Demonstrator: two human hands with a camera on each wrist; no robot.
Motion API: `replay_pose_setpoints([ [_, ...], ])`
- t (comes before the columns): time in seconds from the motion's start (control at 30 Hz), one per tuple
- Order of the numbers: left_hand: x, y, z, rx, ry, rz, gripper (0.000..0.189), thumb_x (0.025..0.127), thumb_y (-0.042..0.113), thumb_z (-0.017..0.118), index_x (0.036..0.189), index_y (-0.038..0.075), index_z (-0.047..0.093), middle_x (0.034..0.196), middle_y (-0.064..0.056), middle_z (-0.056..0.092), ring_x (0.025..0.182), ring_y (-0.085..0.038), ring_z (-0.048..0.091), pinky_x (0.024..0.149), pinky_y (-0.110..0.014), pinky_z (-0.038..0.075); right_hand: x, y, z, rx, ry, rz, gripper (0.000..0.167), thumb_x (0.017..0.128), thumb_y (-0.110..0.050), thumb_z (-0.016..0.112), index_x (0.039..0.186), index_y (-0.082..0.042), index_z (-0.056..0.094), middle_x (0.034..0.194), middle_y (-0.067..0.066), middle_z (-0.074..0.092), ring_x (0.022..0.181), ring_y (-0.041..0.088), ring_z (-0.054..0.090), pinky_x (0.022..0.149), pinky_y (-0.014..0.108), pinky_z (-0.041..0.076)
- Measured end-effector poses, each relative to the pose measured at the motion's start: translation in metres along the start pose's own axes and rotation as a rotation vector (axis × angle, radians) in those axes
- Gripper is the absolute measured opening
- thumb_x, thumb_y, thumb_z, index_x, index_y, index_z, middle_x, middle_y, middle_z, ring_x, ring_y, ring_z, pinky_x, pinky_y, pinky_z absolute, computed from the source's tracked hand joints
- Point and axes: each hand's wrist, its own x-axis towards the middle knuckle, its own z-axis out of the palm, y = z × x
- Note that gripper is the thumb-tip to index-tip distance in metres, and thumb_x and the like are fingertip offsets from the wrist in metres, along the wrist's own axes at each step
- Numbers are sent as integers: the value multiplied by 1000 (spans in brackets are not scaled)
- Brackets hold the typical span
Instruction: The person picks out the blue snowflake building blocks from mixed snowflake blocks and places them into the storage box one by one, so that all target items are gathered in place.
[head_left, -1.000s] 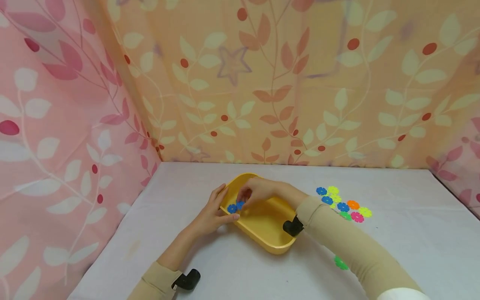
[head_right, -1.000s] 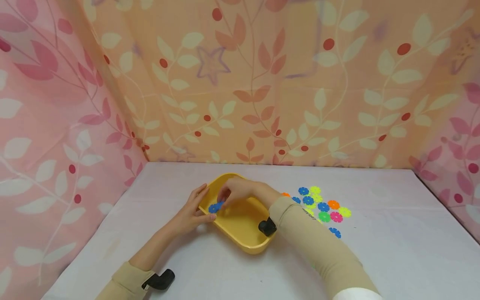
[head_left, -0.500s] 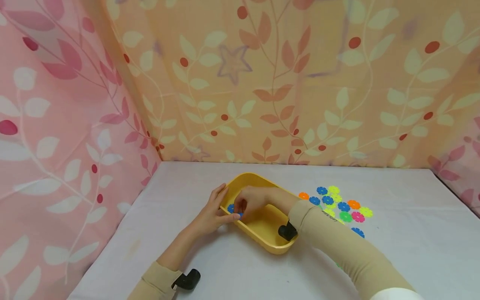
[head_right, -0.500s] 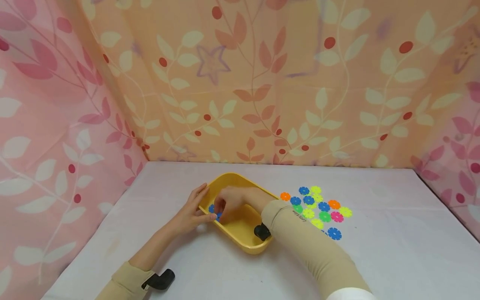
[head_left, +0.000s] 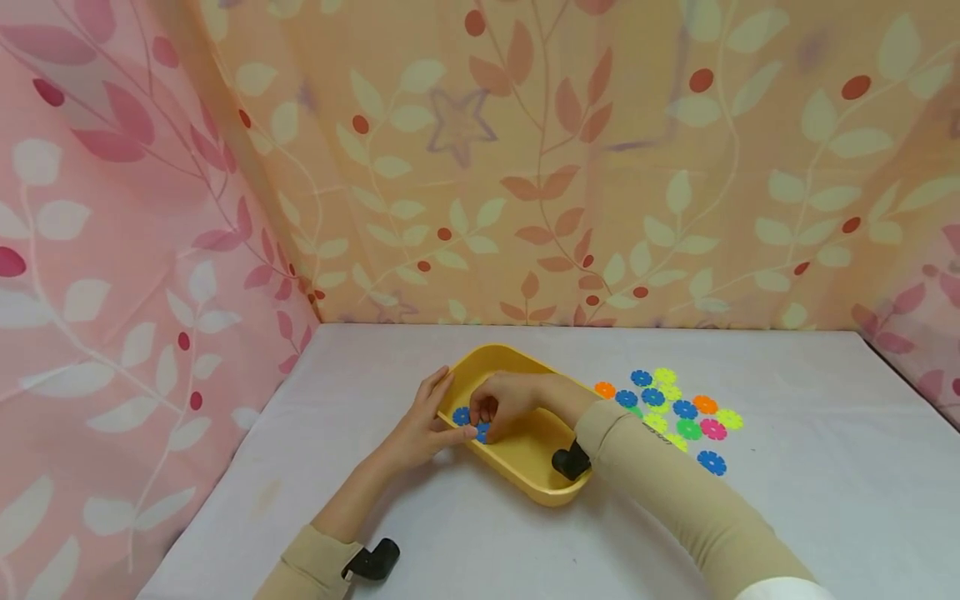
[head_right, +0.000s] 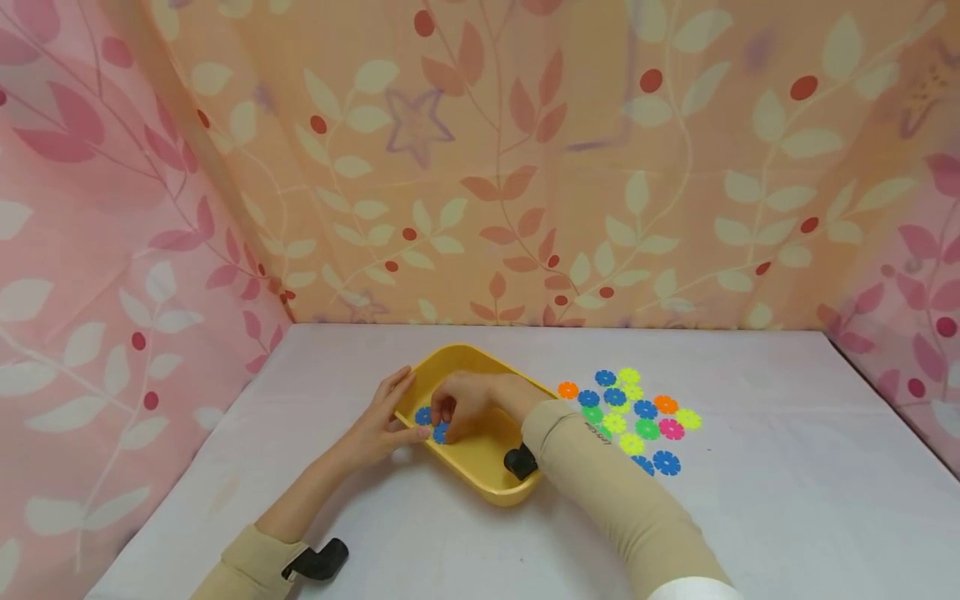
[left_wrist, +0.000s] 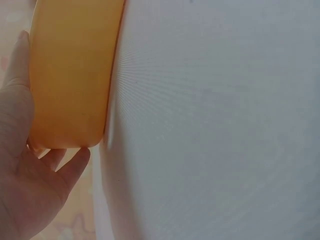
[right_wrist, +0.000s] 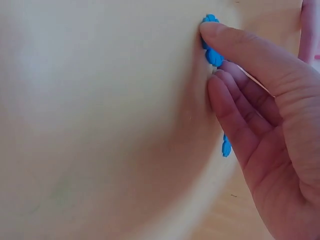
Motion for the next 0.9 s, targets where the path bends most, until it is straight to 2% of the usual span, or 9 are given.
replay_pose_setpoints([
  [0.17, -1, 1, 0, -10, -2, 2, 96, 87, 33, 76, 157, 9, 15, 162, 0, 2, 142, -27, 27, 96, -33, 49, 0, 3, 1, 23, 0, 4, 27, 76, -11, 85, 98, -6, 70, 83, 3, 63, 73, 5, 54, 71, 19, 49],
  [0.37, -1, 2, 0, -30, -2, 4, 94, 87, 30, 76, 157, 10, 16, 161, 3, 3, 140, -28, 31, 96, -38, 49, 0, 4, 1, 37, -5, 0, 28, 75, -11, 85, 98, -5, 70, 81, 1, 62, 73, 5, 54, 70, 19, 49],
  [0.57, 0, 4, 1, -24, -8, -7, 97, 86, 33, 76, 157, 9, 14, 161, 3, 2, 139, -27, 32, 95, -32, 50, -4, 3, -3, 107, -7, 25, 25, 79, -12, 82, 100, -4, 70, 82, -1, 63, 75, 6, 56, 73, 20, 51],
  [0.7, 0, 4, 2, -35, -13, -11, 98, 86, 33, 76, 157, 7, 13, 162, -1, 1, 137, -27, 36, 94, -29, 50, -10, -1, -17, 169, 75, 25, 25, 84, -13, 77, 104, 0, 69, 83, -3, 66, 77, 11, 60, 75, 22, 52],
  [0.77, 0, 4, 2, -43, -10, -15, 98, 86, 32, 77, 156, 7, 14, 162, -4, 1, 136, -28, 38, 94, -28, 50, -17, -6, -28, 203, 144, 23, 28, 86, -15, 75, 108, 1, 68, 84, -1, 66, 79, 17, 61, 76, 23, 52],
  [0.9, 0, 5, 1, -56, -5, -25, 98, 85, 31, 77, 157, 7, 15, 162, -3, 1, 134, -28, 40, 95, -28, 50, -36, -22, -52, 341, 297, 20, 34, 89, -18, 73, 116, 1, 65, 92, 5, 67, 88, 28, 61, 81, 28, 52],
])
